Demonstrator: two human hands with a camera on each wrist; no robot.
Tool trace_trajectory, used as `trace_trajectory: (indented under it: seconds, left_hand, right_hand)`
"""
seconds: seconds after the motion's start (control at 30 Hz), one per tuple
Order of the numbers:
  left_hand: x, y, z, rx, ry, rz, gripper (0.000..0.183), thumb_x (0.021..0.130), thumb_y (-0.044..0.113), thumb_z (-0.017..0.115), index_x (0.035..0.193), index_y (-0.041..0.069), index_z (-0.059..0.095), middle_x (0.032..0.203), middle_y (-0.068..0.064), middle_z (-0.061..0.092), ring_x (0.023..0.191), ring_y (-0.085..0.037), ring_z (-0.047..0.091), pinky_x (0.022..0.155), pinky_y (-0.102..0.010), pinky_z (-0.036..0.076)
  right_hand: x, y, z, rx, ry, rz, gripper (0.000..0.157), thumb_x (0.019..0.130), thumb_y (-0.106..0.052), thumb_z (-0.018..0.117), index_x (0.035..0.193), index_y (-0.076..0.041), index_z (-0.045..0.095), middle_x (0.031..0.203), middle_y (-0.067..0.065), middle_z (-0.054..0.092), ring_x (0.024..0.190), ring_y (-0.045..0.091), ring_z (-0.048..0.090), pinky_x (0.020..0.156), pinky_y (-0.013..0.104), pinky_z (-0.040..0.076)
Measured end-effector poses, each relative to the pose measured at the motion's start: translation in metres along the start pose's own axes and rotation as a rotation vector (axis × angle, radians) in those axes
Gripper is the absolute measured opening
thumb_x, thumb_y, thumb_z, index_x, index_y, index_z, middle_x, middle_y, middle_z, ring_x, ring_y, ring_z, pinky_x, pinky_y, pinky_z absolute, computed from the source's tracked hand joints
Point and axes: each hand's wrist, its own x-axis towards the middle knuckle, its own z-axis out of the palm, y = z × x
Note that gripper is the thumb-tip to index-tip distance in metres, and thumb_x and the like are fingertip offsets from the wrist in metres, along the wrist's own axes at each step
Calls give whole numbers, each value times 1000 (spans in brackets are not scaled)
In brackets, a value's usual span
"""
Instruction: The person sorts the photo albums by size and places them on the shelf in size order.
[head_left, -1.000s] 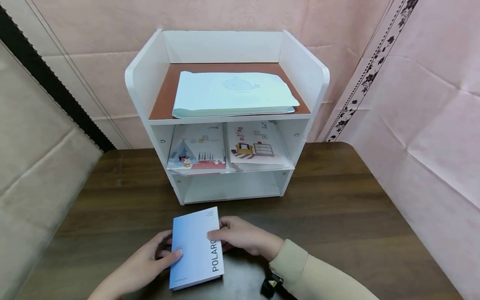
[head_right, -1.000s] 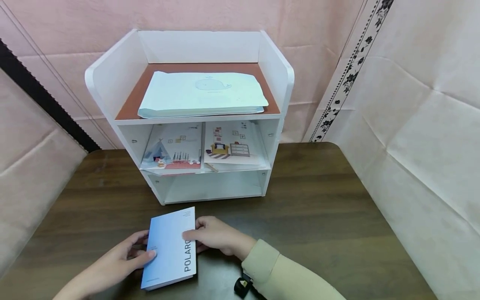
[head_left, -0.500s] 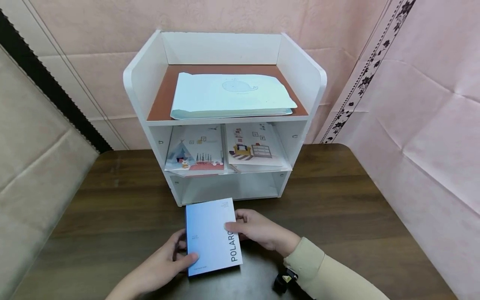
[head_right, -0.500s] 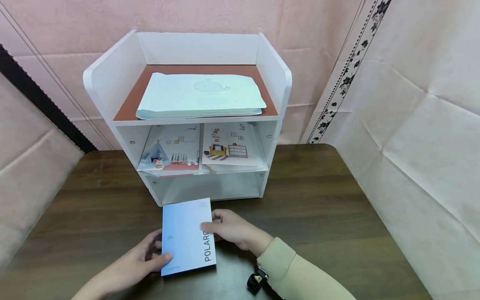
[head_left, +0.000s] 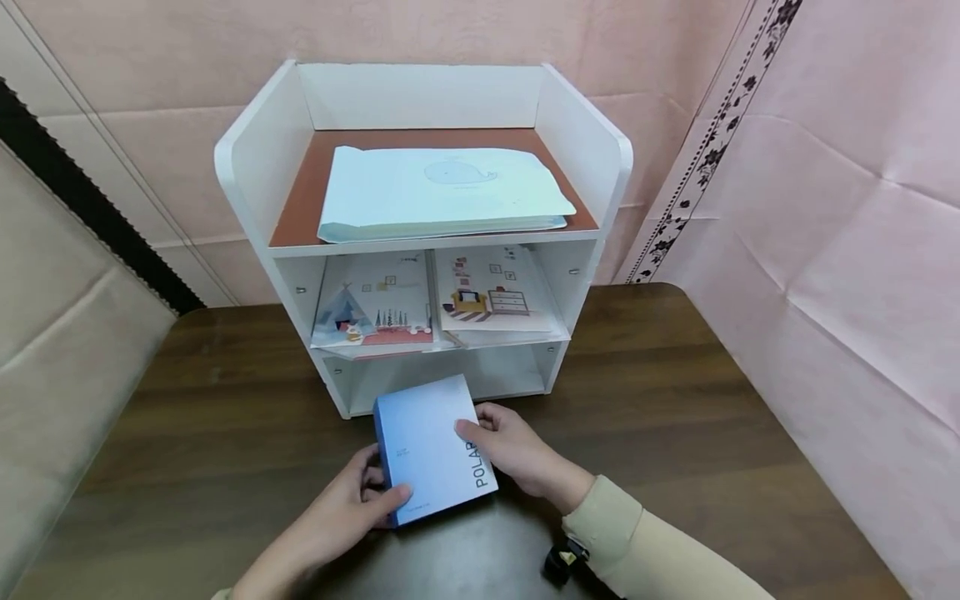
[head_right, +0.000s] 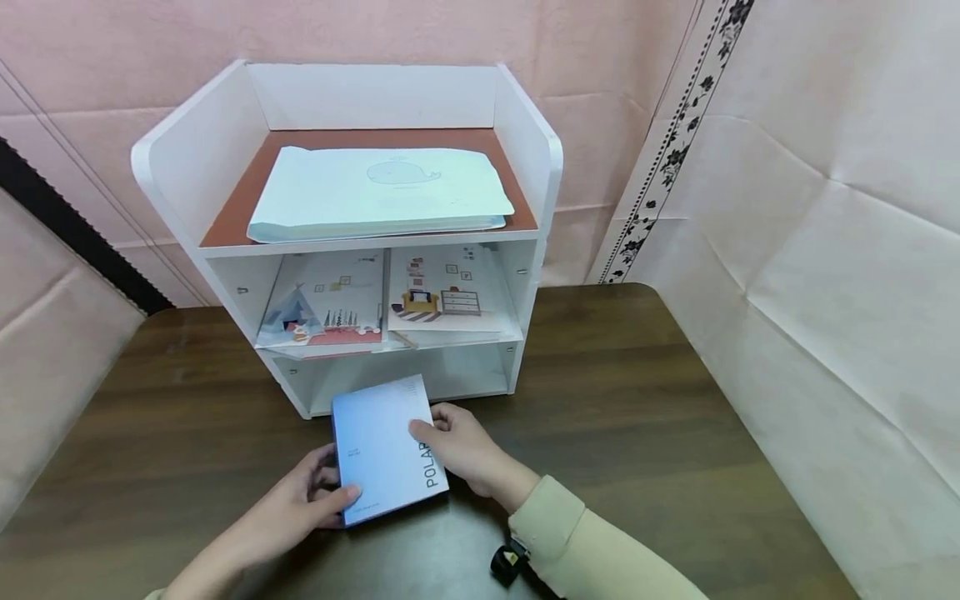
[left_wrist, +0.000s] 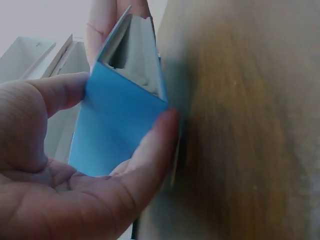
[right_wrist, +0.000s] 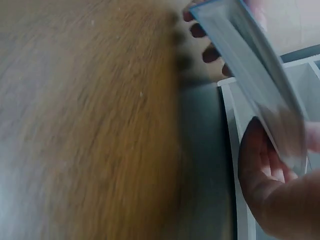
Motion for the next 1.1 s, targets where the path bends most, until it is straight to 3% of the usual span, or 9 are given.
trace_trajectory:
  seconds: [0.13, 0.27, 0.43, 0.63, 0.8, 0.97, 1.1]
  left_hand:
    - [8, 4, -5, -87, 73, -26, 85, 89, 35, 71, 146, 0, 19, 115, -19, 61, 95, -27, 64, 75, -43, 56]
    - [13, 6, -11, -196, 145, -57, 79, 90, 38, 69, 145, 4, 25, 124, -19, 56, 103, -26, 60, 82, -42, 54]
    - [17, 3, -16, -350, 148, -50, 78, 92, 37, 66, 146, 0, 23, 134, -23, 48, 112, -27, 57, 89, -42, 50]
    - [19, 4, -25, -637, 106, -27, 69, 99, 23, 56, 147, -9, 17, 139, -24, 42, 117, -21, 54, 98, -39, 44]
    - [18, 5, -27, -680, 143, -6, 68, 100, 21, 57, 146, -11, 19, 138, -23, 43, 117, -18, 55, 99, -36, 43]
    - [23, 8, -27, -729, 194, 32, 66, 99, 21, 57, 145, -10, 22, 142, -21, 37, 118, -17, 54, 100, -37, 43]
    - [31, 7, -29, -778, 167, 36, 63, 100, 19, 57, 145, -8, 22, 145, -21, 32, 125, -24, 49, 101, -40, 43]
  right_hand:
    - [4, -2, 7, 17, 38, -6, 42, 98, -29, 59, 128, -1, 50, 101, 12, 67, 84, 23, 68, 69, 36, 57]
    - [6, -4, 12, 18, -6, -18, 44, 98, -24, 59, 133, -2, 44, 106, 11, 65, 88, 23, 67, 72, 35, 56]
    - [7, -4, 15, 40, -100, -18, 44, 99, -19, 58, 136, -4, 40, 112, 11, 64, 92, 25, 66, 73, 40, 56]
    - [8, -6, 20, 116, -145, -2, 47, 97, -16, 60, 137, -5, 38, 113, 14, 63, 90, 29, 66, 74, 42, 57]
    - [10, -6, 22, 145, -186, -24, 46, 98, -14, 60, 137, -7, 38, 108, 18, 65, 86, 29, 67, 75, 39, 57]
    - [22, -7, 28, 182, -121, -45, 33, 99, -11, 55, 129, 0, 46, 105, 20, 63, 84, 24, 67, 77, 36, 56]
    - [34, -7, 33, 141, -19, -63, 34, 98, -11, 57, 129, -1, 46, 104, 17, 63, 82, 24, 67, 75, 36, 57]
